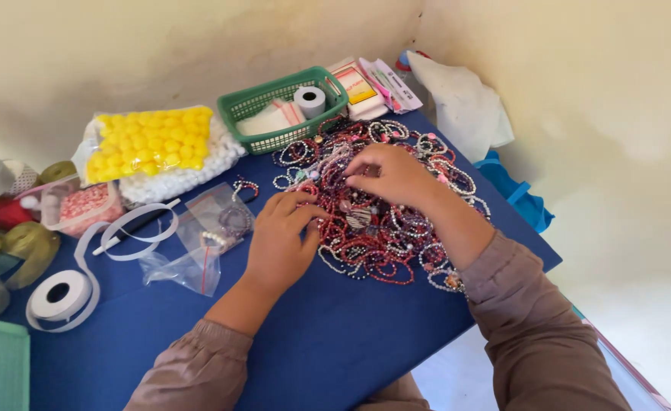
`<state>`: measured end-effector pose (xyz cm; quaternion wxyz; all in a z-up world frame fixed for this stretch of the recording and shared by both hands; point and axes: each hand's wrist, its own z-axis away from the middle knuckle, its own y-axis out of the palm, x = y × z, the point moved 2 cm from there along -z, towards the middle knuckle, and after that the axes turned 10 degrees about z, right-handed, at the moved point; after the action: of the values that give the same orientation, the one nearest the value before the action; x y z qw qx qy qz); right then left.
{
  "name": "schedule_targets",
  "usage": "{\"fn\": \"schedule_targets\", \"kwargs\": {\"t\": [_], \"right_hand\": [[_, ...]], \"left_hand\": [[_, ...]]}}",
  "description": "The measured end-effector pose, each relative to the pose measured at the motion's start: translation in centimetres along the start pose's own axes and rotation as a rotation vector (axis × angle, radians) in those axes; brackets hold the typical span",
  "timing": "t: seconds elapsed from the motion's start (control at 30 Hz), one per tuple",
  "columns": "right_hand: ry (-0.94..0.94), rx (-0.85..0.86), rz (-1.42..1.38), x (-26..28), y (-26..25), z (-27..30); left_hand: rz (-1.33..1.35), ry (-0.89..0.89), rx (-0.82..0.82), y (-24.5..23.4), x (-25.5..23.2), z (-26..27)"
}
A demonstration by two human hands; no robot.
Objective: The person picks up beaded bracelets from a large pile on a table, places them into small plastic bags one by one, and presses the seals of the bags closed.
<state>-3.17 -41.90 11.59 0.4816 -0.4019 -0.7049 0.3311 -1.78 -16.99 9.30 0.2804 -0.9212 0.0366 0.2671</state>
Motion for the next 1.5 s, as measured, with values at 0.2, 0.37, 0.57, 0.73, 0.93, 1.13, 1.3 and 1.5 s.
{"fn": "schedule_targets", "kwargs": {"t": [0.2, 0.37, 0.57, 0.73, 0.93, 1.13, 1.3, 1.5], "right_hand": [[0.208, 0.17, 0.159, -6.2, -3.1, 0.7], [0.167, 0.261, 0.232, -8.4, -2.5, 1.1], [0.143, 0.203, 0.223, -10.0, -1.2, 1.2], [0.175, 0.143, 0.045, -10.1, -1.5, 1.3], [0.194, -0.029, -0.369, -11.1, -1.7, 1.2], [0.289, -0.255, -0.572, -11.2, -2.5, 1.2], [0.23, -0.383, -0.807, -10.9, -2.7, 1.1], [0.245, -0.402, -0.789, -10.1, -2.9, 1.0]], "left_hand": [[0.003, 0.035, 0.035, 5.2, 0.8, -2.7], [-0.022, 0.028, 0.049, 8.9, 1.3, -4.9], [-0.154, -0.064, 0.17, 12.5, 3.3, -7.1], [-0.196, -0.157, 0.219, 13.7, 3.9, -7.7], [-0.201, -0.231, 0.265, 13.4, 3.4, -8.2], [-0.119, -0.268, 0.241, 13.0, 3.1, -8.2], [0.054, -0.391, 0.168, 12.8, 3.1, -8.7], [0.558, -0.356, -0.006, 13.5, 5.4, -9.0]]}}
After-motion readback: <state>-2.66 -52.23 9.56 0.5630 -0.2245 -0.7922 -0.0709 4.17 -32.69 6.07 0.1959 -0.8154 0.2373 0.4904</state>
